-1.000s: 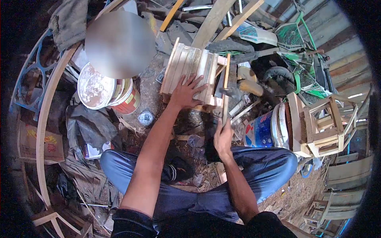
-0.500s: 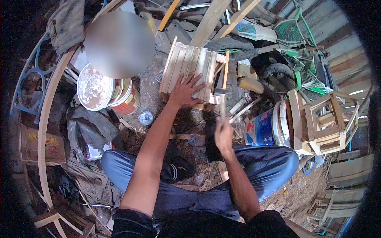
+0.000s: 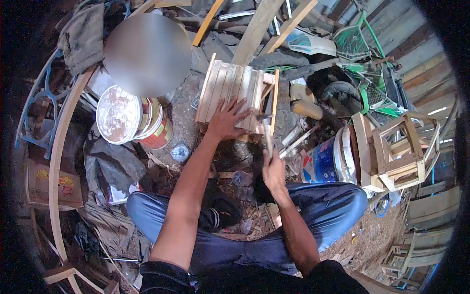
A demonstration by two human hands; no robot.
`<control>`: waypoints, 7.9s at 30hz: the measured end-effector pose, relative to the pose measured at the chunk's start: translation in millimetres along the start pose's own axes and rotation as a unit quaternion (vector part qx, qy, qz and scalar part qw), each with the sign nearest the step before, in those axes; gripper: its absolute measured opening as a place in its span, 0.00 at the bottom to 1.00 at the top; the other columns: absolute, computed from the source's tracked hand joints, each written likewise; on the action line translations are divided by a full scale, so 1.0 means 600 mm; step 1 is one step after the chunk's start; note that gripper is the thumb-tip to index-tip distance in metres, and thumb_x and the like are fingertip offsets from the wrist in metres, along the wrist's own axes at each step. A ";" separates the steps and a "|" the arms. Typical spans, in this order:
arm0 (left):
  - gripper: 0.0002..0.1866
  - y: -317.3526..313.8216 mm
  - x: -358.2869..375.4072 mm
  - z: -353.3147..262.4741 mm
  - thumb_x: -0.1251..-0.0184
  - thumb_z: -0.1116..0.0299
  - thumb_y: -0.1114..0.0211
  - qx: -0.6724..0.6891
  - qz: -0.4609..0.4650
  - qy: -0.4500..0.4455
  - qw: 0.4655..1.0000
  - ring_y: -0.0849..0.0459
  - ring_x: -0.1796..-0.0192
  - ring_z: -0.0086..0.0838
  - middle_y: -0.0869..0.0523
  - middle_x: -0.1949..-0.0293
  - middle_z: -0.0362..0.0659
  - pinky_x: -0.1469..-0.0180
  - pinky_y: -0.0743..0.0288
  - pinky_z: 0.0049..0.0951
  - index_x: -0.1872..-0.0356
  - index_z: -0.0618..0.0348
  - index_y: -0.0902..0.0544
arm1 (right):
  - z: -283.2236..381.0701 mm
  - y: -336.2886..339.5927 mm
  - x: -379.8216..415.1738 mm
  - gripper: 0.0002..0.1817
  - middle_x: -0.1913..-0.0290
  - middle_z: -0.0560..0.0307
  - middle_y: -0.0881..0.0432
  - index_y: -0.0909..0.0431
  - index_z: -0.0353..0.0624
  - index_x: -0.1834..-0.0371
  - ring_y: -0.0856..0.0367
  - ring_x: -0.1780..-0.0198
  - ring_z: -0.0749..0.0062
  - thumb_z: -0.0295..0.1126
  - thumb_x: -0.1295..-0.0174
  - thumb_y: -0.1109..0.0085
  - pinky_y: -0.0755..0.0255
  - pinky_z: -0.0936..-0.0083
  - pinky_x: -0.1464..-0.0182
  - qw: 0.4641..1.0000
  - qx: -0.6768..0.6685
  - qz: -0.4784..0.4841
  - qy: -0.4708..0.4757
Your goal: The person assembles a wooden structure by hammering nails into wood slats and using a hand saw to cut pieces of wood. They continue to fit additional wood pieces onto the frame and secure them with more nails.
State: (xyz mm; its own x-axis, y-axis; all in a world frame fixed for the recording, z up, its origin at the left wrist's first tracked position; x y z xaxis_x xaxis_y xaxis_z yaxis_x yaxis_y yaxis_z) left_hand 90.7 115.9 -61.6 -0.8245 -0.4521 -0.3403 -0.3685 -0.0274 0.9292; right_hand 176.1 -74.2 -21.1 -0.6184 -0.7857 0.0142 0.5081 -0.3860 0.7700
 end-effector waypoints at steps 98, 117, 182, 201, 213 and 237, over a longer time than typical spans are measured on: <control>0.14 -0.317 0.057 -0.270 0.47 0.69 0.41 0.110 0.271 0.049 0.955 0.20 0.52 0.50 0.18 0.60 0.56 0.50 0.26 0.46 0.58 0.62 0.22 | -0.478 -0.188 0.128 0.19 0.54 0.36 0.22 0.27 0.41 0.48 0.23 0.52 0.44 0.31 0.44 0.49 0.28 0.55 0.53 0.994 0.038 -0.088 -0.060; 0.22 -0.411 0.120 -0.250 0.40 0.59 0.40 0.434 0.472 -0.034 0.767 0.18 0.54 0.40 0.16 0.54 0.49 0.50 0.26 0.37 0.46 0.59 0.22 | -0.408 -0.139 -0.013 0.10 0.68 0.53 0.19 0.22 0.38 0.58 0.20 0.67 0.68 0.31 0.36 0.49 0.25 0.71 0.66 0.748 -0.558 0.024 -0.358; 0.32 0.097 0.185 0.242 0.36 0.49 0.42 0.269 0.216 0.470 0.812 0.20 0.50 0.40 0.19 0.53 0.58 0.48 0.26 0.35 0.44 0.70 0.28 | -0.349 -0.190 -0.157 0.20 0.58 0.46 0.23 0.28 0.41 0.50 0.23 0.55 0.51 0.36 0.46 0.41 0.27 0.63 0.55 0.937 0.313 0.153 -0.039; 0.31 0.235 0.076 0.167 0.35 0.44 0.43 0.468 0.001 0.407 0.785 0.25 0.43 0.33 0.21 0.46 0.53 0.40 0.35 0.30 0.46 0.64 0.22 | -0.055 -0.038 -0.223 0.24 0.45 0.53 0.24 0.32 0.39 0.37 0.26 0.46 0.67 0.40 0.32 0.49 0.35 0.73 0.44 0.952 -0.299 0.035 0.056; 0.36 0.190 0.072 0.127 0.30 0.44 0.53 0.517 0.142 0.399 0.744 0.39 0.31 0.35 0.36 0.33 0.47 0.33 0.42 0.38 0.30 0.58 0.44 | -0.059 -0.036 -0.212 0.27 0.42 0.46 0.26 0.39 0.42 0.32 0.27 0.44 0.67 0.34 0.33 0.47 0.33 0.72 0.43 0.903 -0.415 0.113 -0.018; 0.45 0.092 0.159 0.136 0.42 0.31 0.47 0.284 0.303 0.304 0.857 0.23 0.47 0.39 0.22 0.50 0.55 0.44 0.30 0.34 0.41 0.67 0.30 | -0.120 -0.001 -0.108 0.45 0.44 0.55 0.26 0.36 0.44 0.35 0.29 0.47 0.71 0.71 0.39 0.73 0.33 0.69 0.48 0.900 -0.191 0.382 -0.088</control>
State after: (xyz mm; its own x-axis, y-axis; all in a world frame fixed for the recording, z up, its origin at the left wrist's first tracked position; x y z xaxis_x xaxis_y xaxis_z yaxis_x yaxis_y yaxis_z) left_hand -43.7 143.9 -54.5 -0.6258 -0.6155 0.4791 -0.2424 0.7373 0.6306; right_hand 258.7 -57.9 -68.4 -0.0697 -0.8170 0.5725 0.9734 0.0699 0.2183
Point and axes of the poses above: each hand's wrist, its own x-axis away from the middle knuckle, its own y-axis out of the back of the hand, z = x × y, the point moved 6 cm from there along -x, towards the middle knuckle
